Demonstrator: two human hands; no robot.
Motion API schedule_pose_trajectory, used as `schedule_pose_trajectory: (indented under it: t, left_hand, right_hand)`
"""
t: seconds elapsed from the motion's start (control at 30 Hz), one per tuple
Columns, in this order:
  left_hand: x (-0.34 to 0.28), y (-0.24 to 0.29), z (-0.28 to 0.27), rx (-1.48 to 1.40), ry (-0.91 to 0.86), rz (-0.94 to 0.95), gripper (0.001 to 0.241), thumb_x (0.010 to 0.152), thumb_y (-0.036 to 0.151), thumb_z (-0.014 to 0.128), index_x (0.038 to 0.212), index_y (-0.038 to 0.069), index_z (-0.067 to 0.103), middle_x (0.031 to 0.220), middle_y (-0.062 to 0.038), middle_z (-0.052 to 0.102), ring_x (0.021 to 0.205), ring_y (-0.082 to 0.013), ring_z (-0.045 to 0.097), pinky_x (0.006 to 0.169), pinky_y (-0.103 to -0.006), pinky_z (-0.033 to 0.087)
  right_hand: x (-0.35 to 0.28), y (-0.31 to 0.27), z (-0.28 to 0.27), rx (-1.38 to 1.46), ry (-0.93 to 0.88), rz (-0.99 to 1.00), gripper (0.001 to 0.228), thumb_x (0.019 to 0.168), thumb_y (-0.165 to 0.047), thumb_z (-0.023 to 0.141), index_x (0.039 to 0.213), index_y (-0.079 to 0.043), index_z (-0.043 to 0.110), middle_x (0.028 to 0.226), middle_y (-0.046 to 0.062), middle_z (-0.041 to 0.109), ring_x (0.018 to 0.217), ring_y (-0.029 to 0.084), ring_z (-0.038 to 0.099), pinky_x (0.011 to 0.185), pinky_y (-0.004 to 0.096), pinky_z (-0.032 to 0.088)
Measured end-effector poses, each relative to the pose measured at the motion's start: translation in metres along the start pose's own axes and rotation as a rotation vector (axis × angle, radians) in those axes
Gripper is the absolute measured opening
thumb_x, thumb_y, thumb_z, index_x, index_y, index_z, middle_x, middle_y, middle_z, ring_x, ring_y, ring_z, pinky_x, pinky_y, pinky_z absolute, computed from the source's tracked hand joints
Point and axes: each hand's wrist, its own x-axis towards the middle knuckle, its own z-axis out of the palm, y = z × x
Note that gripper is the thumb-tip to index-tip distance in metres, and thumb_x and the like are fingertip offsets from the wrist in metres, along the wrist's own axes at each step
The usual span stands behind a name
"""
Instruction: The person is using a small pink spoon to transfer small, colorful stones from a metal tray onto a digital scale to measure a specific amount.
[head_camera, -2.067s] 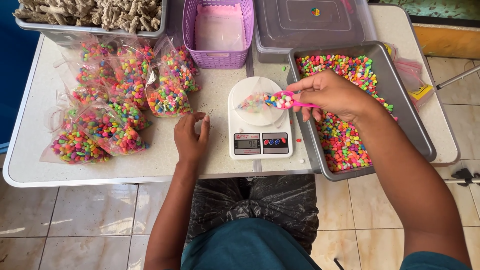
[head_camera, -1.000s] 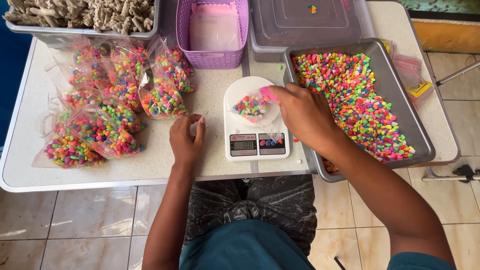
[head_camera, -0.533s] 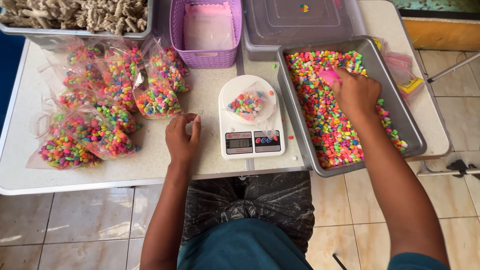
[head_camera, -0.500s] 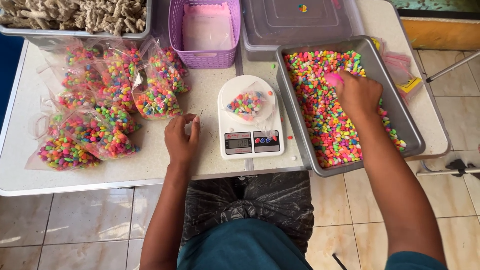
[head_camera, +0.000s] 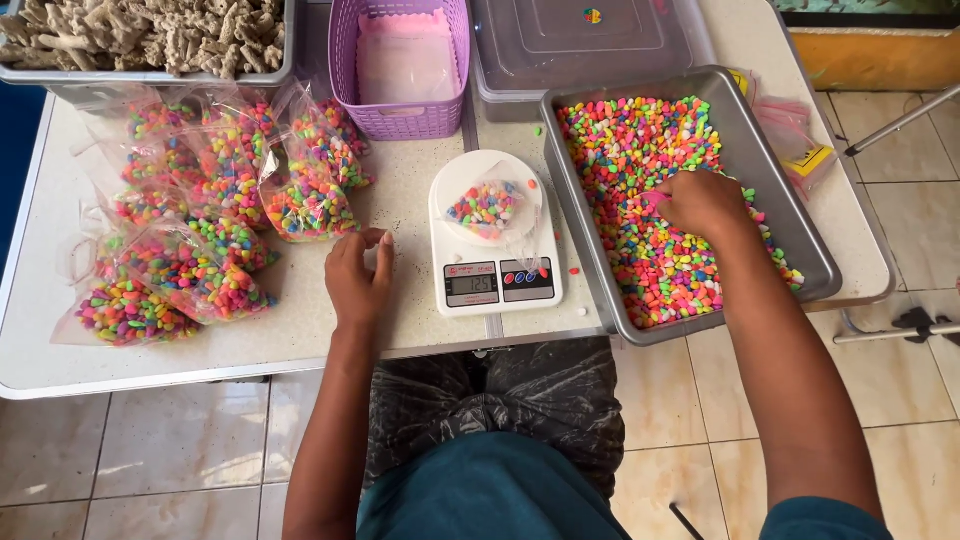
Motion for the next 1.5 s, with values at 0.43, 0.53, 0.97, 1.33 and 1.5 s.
schedule_pose_trajectory:
  t: [0.43, 0.53, 0.97, 1.33, 1.5]
  left_hand:
    - [0.000, 0.003, -0.001, 0.008, 0.004, -0.022, 0.010, 0.105, 0.018, 0.066, 0.105, 0.009, 0.070, 0.103, -0.012, 0.076, 0.099, -0.0332, 0.072, 0.090, -0.0472, 0.054]
    - [0.000, 0.004, -0.002, 0.013, 0.009, -0.005, 0.010, 0.106, 0.018, 0.065, 0.104, 0.009, 0.070, 0.101, -0.011, 0.076, 0.097, -0.0319, 0.072, 0.089, -0.0465, 0.054]
    - [0.003, -0.001, 0.001, -0.003, -0.010, 0.021, 0.014, 0.105, 0.021, 0.065, 0.103, 0.008, 0.070, 0.098, -0.012, 0.074, 0.095, -0.0341, 0.072, 0.086, -0.0491, 0.054]
    - [0.004, 0.002, -0.001, 0.019, -0.026, 0.031, 0.013, 0.104, 0.021, 0.066, 0.102, 0.009, 0.070, 0.099, -0.010, 0.075, 0.096, -0.0315, 0.073, 0.088, -0.0465, 0.054]
    - [0.001, -0.001, 0.000, 0.015, -0.022, 0.012, 0.012, 0.104, 0.022, 0.067, 0.103, 0.010, 0.071, 0.101, -0.009, 0.075, 0.097, -0.0308, 0.073, 0.089, -0.0460, 0.054]
  right_hand:
    - [-0.018, -0.011, -0.004, 0.391, -0.243, -0.059, 0.041, 0.083, -0.020, 0.060, 0.119, -0.011, 0.079, 0.100, 0.018, 0.081, 0.100, 0.045, 0.072, 0.086, 0.051, 0.055]
    - [-0.007, 0.001, 0.012, 0.523, -0.251, -0.062, 0.032, 0.082, -0.017, 0.064, 0.108, -0.014, 0.084, 0.075, 0.015, 0.078, 0.069, 0.030, 0.070, 0.065, 0.040, 0.054]
    - [-0.036, -0.009, -0.023, 0.903, -0.205, -0.136, 0.045, 0.077, 0.003, 0.071, 0.122, 0.010, 0.072, 0.069, 0.021, 0.070, 0.059, 0.022, 0.060, 0.056, 0.031, 0.045]
    - [-0.029, 0.002, -0.013, 0.999, -0.162, -0.162, 0.058, 0.072, 0.010, 0.077, 0.130, 0.013, 0.065, 0.083, 0.021, 0.071, 0.068, 0.021, 0.065, 0.064, 0.030, 0.051]
    - [-0.024, 0.009, -0.002, 1.042, -0.126, -0.208, 0.058, 0.074, 0.012, 0.076, 0.131, 0.014, 0.064, 0.089, 0.022, 0.071, 0.078, 0.024, 0.068, 0.072, 0.033, 0.055]
